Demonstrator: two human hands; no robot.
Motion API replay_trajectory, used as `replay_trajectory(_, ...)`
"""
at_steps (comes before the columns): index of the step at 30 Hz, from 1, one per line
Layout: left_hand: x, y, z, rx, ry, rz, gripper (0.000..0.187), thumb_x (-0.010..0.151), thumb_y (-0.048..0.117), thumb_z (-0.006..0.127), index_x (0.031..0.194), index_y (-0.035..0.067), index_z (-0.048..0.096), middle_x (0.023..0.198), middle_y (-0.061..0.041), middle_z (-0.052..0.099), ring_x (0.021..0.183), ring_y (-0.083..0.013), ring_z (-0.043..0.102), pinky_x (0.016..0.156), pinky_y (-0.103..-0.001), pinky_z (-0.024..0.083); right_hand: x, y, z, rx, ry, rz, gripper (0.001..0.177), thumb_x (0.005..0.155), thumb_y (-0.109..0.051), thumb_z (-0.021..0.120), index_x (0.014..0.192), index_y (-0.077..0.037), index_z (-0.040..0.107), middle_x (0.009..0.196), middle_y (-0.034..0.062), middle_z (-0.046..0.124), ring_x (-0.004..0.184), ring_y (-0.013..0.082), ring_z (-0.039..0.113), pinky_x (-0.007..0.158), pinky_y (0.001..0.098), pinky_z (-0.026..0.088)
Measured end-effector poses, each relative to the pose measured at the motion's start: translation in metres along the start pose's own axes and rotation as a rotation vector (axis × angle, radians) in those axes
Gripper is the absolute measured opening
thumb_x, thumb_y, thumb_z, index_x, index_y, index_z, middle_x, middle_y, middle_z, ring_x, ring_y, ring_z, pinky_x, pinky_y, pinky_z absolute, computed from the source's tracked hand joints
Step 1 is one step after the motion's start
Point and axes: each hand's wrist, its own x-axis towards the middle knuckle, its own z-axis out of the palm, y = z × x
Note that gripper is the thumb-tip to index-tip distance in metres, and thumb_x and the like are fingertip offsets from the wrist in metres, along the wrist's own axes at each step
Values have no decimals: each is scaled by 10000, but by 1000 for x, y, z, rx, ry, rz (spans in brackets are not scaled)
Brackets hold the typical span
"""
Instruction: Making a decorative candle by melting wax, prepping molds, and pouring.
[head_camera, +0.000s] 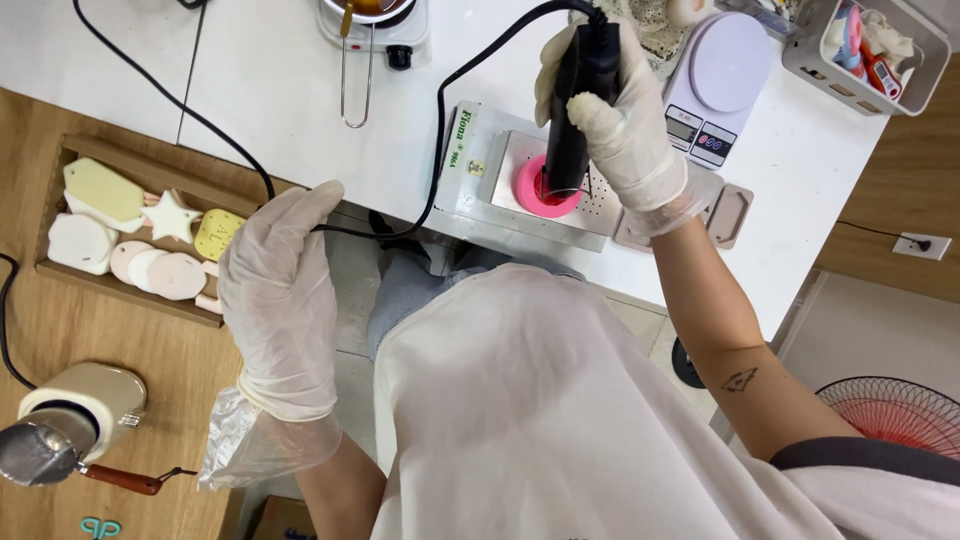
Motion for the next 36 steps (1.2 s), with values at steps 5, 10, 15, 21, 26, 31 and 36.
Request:
replay_trajectory(5,2,6,0,-19,-31,-46,372,989,-84,616,1283,120,720,1276,-82,691,1187,-237,662,1069,-341,516,0,1,-6,38,7,37,466,971,-344,771,1231,-54,516,1006,91,647,892,159,641,856,306,558)
replay_trajectory(10,4,14,5,29,-22,-76,343,1015,-79,622,1284,106,730,1286,-86,691,1229,-233,651,1108,-334,504,-1,-4,-7,33,11,90,434,930,-271,711,1261,-57,531,1015,86,661,892,154,652,866,302,563)
replay_trajectory(15,10,23,6,27,-36,-127,349,1004,-84,603,1270,97,735,1260,-79,702,1227,-219,660,1112,-325,509,-3,2,-14,87,8,66,509,954,-404,755,1259,-61,536,1019,81,665,901,153,656,868,298,574)
replay_trajectory(21,15,31,10,42,-45,-145,360,989,-96,584,1261,85,736,1255,-79,715,1226,-214,669,1113,-324,514,-6,7,-23,123,41,2,679,949,-617,786,1251,-65,530,1010,80,661,893,155,658,849,299,572)
replay_trajectory(26,18,44,13,51,-50,-148,369,983,-100,574,1265,78,734,1266,-80,721,1233,-210,674,1126,-323,514,-11,12,-29,140,88,-50,747,924,-702,761,1248,-72,525,984,75,650,881,159,658,822,292,565)
replay_trajectory(31,22,55,15,64,-35,-171,318,1015,-84,592,1261,61,731,1260,-83,723,1222,-202,680,1107,-314,522,-14,18,-32,170,173,-93,735,908,-719,741,1226,-91,530,964,67,645,850,170,670,789,295,579)
replay_trajectory(36,22,59,16,1,-22,-182,310,1025,-85,575,1264,45,723,1267,-86,718,1223,-196,676,1118,-312,520,-19,21,-33,188,240,-110,697,930,-710,711,1221,-99,542,966,64,647,849,175,672,782,306,586)
